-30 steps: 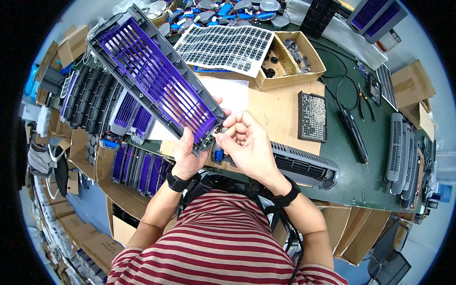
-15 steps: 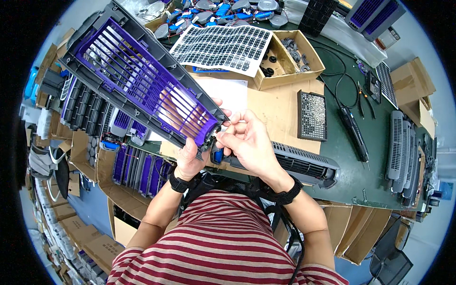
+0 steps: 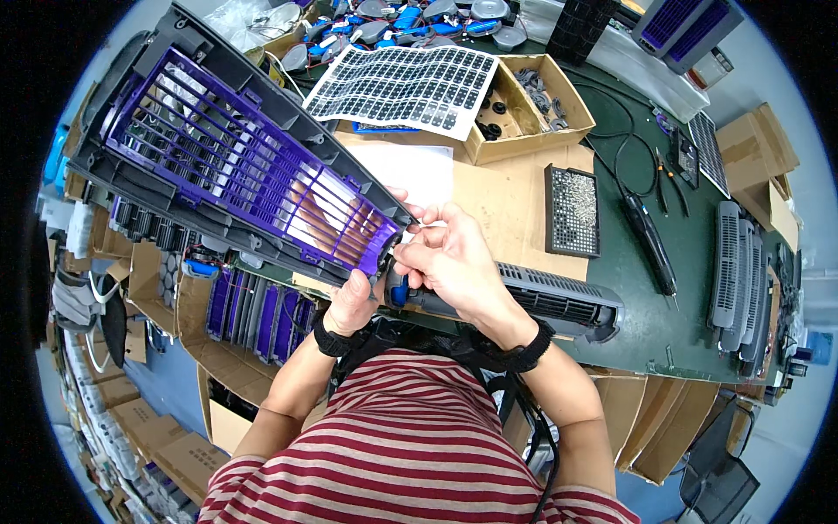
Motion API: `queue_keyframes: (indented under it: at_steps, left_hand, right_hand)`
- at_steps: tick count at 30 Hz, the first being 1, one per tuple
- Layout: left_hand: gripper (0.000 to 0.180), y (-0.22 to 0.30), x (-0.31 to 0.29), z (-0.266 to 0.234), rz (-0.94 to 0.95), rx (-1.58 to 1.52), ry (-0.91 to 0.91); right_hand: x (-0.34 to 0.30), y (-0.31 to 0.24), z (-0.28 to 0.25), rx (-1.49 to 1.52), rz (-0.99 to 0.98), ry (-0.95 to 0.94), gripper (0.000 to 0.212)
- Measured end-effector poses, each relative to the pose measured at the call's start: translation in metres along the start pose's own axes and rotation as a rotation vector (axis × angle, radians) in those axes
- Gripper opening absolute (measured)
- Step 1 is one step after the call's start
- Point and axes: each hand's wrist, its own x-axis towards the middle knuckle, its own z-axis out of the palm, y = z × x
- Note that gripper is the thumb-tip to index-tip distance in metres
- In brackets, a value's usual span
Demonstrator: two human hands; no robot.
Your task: Assembling the internal fan components and plastic housing of an electronic appliance using an electric screwdriver.
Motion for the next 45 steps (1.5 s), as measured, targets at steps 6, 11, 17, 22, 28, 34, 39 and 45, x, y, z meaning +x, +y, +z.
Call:
queue_keyframes:
  at_steps: [6, 11, 17, 22, 28, 34, 39, 45]
  left_hand:
    - [0.1, -0.007, -0.003, -0.002, 0.026, -0.02, 0.047]
    - [0.099, -0.009, -0.007, 0.004, 0.08, -0.046, 0.108]
    - [0.097, -0.01, -0.007, 0.0, 0.075, -0.181, 0.118]
    - [0.097, -0.008, -0.008, 0.003, 0.077, -0.12, 0.108]
    - [0.096, -0.012, -0.011, 0.001, 0.093, -0.099, 0.109]
    - [0.091, -0.015, -0.014, 0.001, 0.15, -0.044, 0.104]
    - [0.088, -0.013, -0.013, 0.002, 0.224, 0.095, 0.061]
    - [0.079, -0.018, -0.009, 0.0, 0.196, -0.142, 0.121]
  right_hand:
    - [-0.001, 0.003, 0.002, 0.013, -0.015, 0.02, 0.028]
    - [-0.003, 0.005, 0.001, 0.017, 0.002, 0.006, 0.025]
    - [-0.01, 0.011, 0.011, -0.127, -0.137, 0.07, 0.026]
    - [-0.009, 0.019, 0.009, -0.206, -0.318, 0.104, 0.027]
    - [-0.008, 0.024, 0.016, -0.091, -0.31, 0.116, 0.03]
    - [-0.008, 0.025, 0.017, -0.079, -0.28, 0.124, 0.03]
    - [-0.005, 0.032, 0.02, -0.054, -0.344, 0.135, 0.03]
    - [-0.004, 0.032, 0.025, -0.122, -0.369, 0.141, 0.026]
